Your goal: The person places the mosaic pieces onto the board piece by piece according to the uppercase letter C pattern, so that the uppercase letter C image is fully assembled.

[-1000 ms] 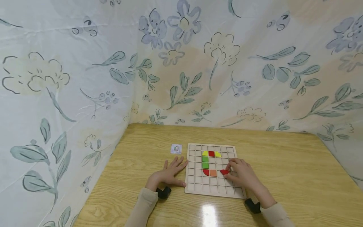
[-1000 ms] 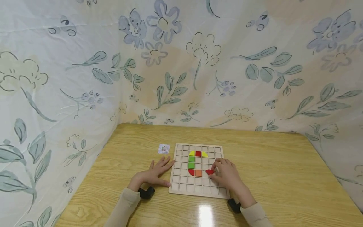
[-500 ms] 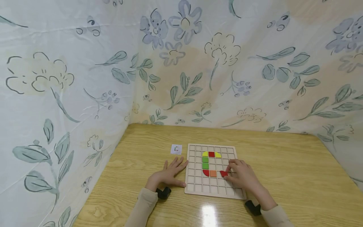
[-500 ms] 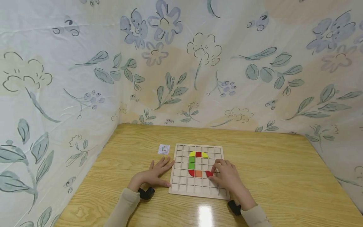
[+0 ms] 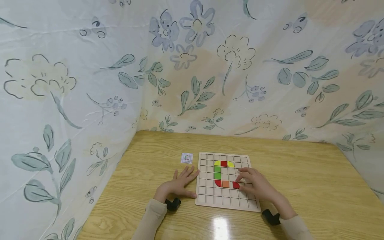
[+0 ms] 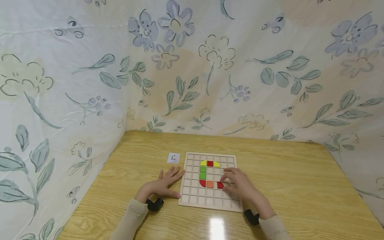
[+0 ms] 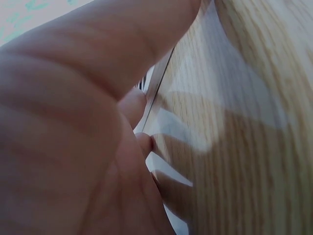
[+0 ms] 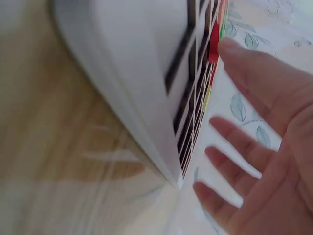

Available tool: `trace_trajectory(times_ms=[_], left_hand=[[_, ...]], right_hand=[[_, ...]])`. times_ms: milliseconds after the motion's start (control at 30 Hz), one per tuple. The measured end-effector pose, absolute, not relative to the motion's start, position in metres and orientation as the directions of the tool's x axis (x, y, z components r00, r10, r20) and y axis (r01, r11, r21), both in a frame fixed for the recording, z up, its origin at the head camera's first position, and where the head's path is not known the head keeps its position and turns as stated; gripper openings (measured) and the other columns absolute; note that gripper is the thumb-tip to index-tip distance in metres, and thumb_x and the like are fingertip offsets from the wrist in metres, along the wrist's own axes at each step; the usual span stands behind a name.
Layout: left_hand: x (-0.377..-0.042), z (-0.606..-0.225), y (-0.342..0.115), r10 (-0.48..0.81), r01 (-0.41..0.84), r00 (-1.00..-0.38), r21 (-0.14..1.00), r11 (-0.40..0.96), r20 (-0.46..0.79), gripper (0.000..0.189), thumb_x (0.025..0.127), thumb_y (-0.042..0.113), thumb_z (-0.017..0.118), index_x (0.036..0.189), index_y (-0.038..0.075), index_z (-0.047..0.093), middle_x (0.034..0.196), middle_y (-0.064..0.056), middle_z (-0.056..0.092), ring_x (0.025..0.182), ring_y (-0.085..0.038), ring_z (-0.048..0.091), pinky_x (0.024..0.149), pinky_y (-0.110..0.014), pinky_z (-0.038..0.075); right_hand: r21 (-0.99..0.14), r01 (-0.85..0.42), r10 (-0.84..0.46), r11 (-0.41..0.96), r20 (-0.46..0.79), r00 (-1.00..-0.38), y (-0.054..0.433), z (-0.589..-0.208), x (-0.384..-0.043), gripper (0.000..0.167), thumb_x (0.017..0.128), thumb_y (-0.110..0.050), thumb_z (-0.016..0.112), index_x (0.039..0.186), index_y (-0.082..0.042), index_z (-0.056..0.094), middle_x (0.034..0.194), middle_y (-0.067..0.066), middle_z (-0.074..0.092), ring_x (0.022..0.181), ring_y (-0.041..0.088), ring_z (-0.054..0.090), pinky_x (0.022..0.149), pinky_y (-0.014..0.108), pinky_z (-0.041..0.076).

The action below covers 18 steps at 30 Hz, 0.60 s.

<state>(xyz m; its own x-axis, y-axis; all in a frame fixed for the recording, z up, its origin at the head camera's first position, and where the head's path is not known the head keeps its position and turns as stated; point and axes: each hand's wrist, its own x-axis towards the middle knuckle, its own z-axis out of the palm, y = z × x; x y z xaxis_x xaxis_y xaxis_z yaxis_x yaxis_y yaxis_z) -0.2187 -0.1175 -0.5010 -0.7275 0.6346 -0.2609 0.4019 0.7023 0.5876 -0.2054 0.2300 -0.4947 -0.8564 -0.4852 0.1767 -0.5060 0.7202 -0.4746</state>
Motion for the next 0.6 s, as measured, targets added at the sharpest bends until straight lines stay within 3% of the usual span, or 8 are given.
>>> trace_trajectory(times_ms=[133, 300, 600], left_hand=[[-0.219, -0.502, -0.118, 0.635, 0.399, -0.727, 0.591, 0.701, -0.263, 0.091, 0.084, 0.048, 0.063, 0.151, 0.022, 0.007, 0.157, -0.007, -0.004, 0.142, -0.029, -0.014, 0.106, -0.061, -0.013], [-0.219, -0.503, -0.118, 0.636, 0.403, -0.725, 0.586, 0.703, -0.263, 0.091, 0.083, 0.051, 0.062, 0.151, 0.024, 0.006, 0.157, -0.006, -0.005, 0.142, -0.028, -0.014, 0.106, -0.061, -0.013], [-0.219, -0.501, -0.119, 0.635, 0.398, -0.726, 0.593, 0.700, -0.263, 0.091, 0.084, 0.049, 0.062, 0.151, 0.023, 0.007, 0.157, -0.006, -0.006, 0.141, -0.029, -0.015, 0.106, -0.061, -0.013]], right_hand=[[-0.563, -0.552, -0.576, 0.614, 0.158, -0.802, 0.235, -0.495, -0.213, 0.018, 0.082, -0.013, 0.070, 0.099, -0.021, 0.067, 0.129, 0.018, 0.050, 0.120, 0.039, 0.043, 0.092, 0.058, 0.037], [-0.594, -0.578, -0.640, 0.560, 0.133, -0.757, 0.241, -0.496, -0.219, 0.020, 0.086, -0.017, 0.066, 0.107, -0.020, 0.067, 0.131, 0.021, 0.048, 0.120, 0.041, 0.040, 0.090, 0.057, 0.037], [-0.605, -0.626, -0.698, 0.492, 0.154, -0.699, 0.243, -0.497, -0.229, 0.025, 0.087, -0.008, 0.062, 0.109, -0.021, 0.067, 0.135, 0.023, 0.044, 0.123, 0.042, 0.036, 0.090, 0.060, 0.034]])
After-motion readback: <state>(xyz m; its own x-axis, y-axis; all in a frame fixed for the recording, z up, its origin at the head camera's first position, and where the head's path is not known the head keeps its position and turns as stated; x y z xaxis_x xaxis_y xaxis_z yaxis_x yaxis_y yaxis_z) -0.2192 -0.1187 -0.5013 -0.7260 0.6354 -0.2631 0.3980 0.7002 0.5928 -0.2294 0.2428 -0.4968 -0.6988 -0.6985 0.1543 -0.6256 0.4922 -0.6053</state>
